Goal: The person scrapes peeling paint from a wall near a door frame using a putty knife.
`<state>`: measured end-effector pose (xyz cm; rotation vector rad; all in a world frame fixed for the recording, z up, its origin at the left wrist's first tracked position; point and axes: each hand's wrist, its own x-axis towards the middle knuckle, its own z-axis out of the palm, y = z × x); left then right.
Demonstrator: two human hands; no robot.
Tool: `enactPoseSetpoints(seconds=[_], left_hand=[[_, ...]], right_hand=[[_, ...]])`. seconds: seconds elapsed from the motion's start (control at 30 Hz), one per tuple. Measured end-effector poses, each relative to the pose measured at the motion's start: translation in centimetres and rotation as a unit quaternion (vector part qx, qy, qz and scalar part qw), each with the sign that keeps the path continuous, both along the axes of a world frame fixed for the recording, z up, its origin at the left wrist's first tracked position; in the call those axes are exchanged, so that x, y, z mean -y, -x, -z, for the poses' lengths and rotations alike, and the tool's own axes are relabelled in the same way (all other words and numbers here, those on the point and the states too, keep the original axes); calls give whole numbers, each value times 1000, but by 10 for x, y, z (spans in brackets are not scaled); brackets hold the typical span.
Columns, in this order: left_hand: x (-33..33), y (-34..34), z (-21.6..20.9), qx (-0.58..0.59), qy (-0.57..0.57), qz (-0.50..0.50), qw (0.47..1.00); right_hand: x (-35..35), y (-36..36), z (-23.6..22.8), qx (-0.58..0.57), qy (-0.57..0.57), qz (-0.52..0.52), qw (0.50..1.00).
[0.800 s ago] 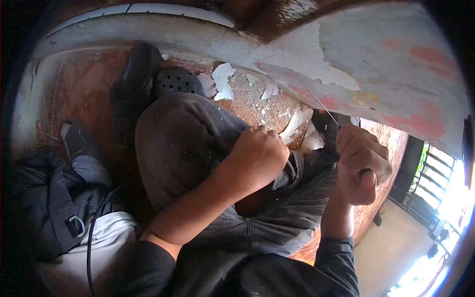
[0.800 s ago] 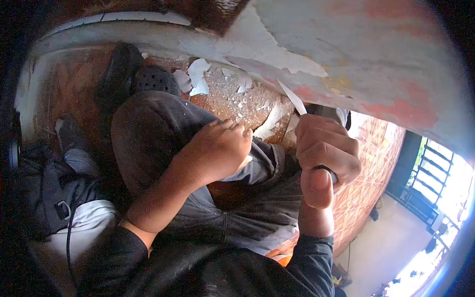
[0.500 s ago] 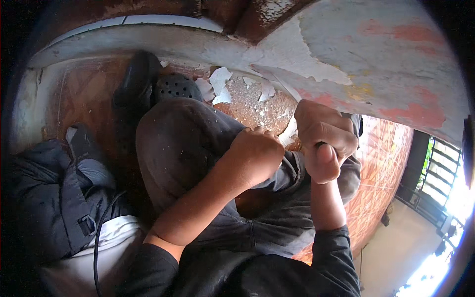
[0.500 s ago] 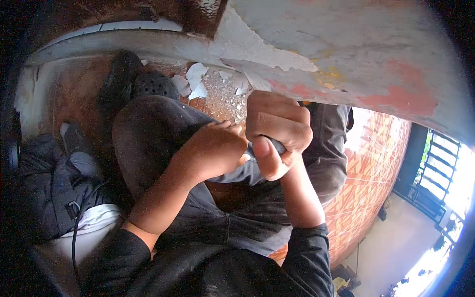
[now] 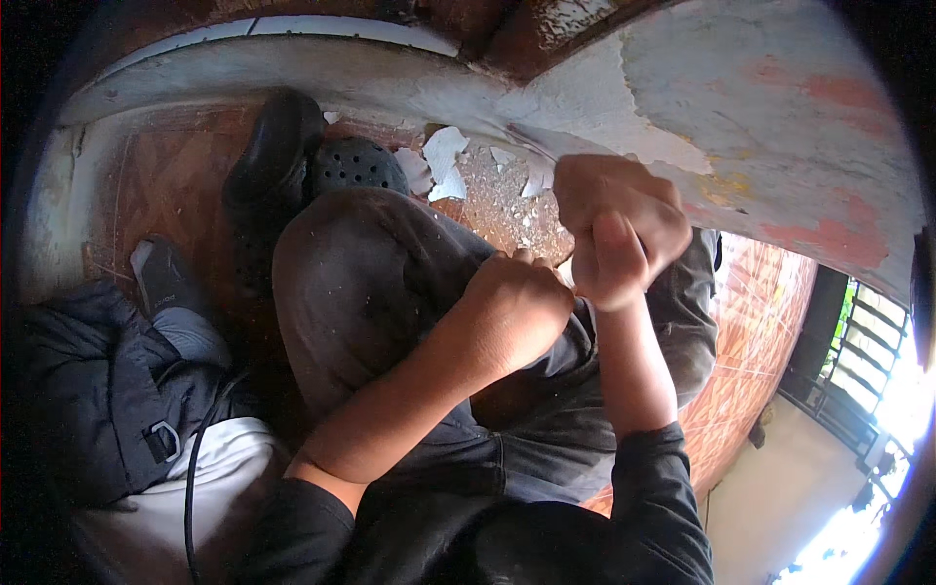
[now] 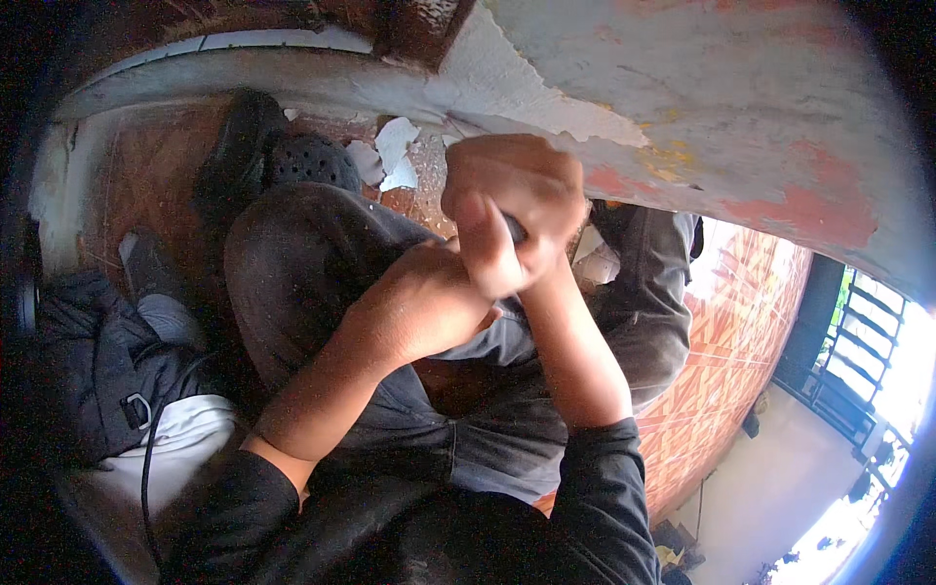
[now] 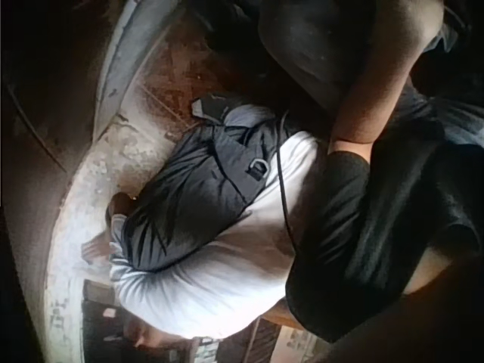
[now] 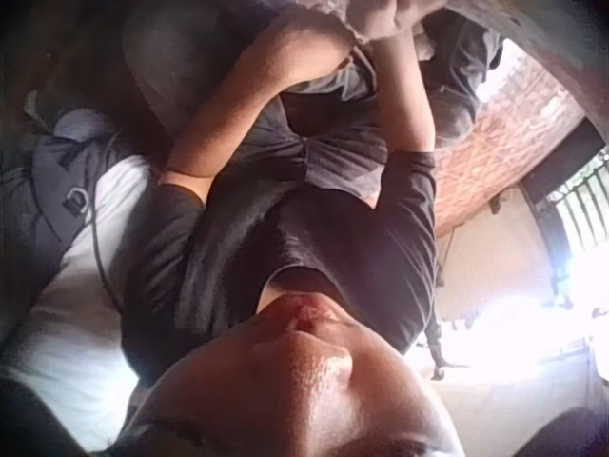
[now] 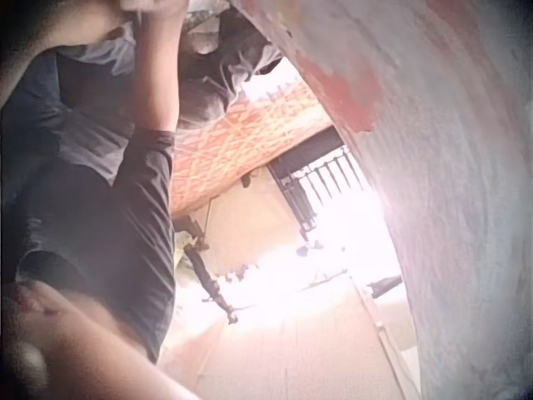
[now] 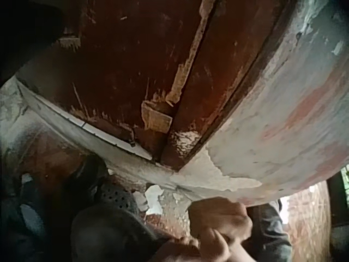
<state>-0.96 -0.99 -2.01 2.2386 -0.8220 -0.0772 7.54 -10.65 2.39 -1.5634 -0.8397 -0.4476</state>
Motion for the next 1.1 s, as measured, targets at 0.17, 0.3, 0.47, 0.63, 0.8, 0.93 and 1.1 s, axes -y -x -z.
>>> enactPoseSetpoints(seconds=[0.17, 0.3, 0.47, 0.63, 0.8, 0.93, 1.1], left_hand=[[-7, -15, -26, -182, -14, 58, 981], [-4, -4, -2, -148, 175, -11, 973], [-4, -4, -5, -127, 23, 15, 992], [-1, 0, -7, -11, 65, -44, 997], [-9, -4, -19, -52, 34, -2, 998], [-11, -7, -19, -82, -4, 37, 996], [-12, -9, -26, -86, -63, 76, 991]], right_hand=[[14, 0, 22, -64, 77, -36, 994], [3, 9, 10, -14, 67, -41, 997], [10, 6, 21, -20, 81, -42, 996], [13, -1, 24, -31, 109, -38, 993], [16, 2, 22, -39, 102, -42, 993], [19, 2, 30, -50, 136, -58, 988], [29, 20, 0, -53, 45, -40, 997]])
